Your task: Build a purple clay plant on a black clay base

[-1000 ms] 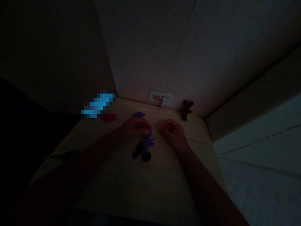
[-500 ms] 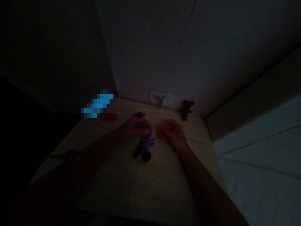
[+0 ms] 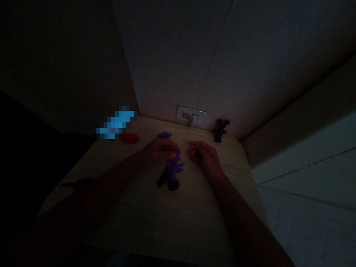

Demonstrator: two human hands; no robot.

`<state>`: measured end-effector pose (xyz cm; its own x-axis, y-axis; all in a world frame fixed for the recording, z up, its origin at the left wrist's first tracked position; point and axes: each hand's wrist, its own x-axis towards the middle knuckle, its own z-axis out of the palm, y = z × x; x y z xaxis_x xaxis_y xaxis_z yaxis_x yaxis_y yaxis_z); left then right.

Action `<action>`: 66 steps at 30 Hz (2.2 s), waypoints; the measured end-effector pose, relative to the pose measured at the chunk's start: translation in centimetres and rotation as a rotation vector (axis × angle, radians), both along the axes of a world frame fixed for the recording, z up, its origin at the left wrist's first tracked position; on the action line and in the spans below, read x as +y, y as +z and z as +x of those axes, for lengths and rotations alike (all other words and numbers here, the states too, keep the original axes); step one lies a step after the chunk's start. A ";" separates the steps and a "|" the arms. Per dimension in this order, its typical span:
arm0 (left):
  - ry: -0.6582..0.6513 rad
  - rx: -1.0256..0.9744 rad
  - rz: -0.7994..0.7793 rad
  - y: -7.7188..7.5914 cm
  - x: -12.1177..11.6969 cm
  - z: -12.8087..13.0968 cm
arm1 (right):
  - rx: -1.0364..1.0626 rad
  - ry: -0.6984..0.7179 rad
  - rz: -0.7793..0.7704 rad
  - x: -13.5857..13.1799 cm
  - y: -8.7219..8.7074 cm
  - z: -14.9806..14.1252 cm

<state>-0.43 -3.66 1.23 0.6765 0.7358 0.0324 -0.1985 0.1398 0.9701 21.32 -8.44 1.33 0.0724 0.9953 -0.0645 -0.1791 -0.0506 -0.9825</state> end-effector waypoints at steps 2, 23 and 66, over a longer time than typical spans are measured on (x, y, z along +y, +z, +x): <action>0.002 0.001 -0.003 0.0 0.0 0.0 | -0.044 -0.011 0.040 0.0 -0.2 0.1; 0.010 0.001 0.013 -0.2 0.1 0.1 | -0.198 -0.036 -0.015 -0.4 0.0 -0.1; 0.007 -0.010 0.028 -0.5 0.3 0.0 | -0.307 0.064 0.162 -1.8 1.3 -1.1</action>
<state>-0.41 -3.39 0.68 0.6710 0.7390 0.0597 -0.2092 0.1115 0.9715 20.20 -10.27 2.64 0.0008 0.9940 0.1093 0.1246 0.1084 -0.9863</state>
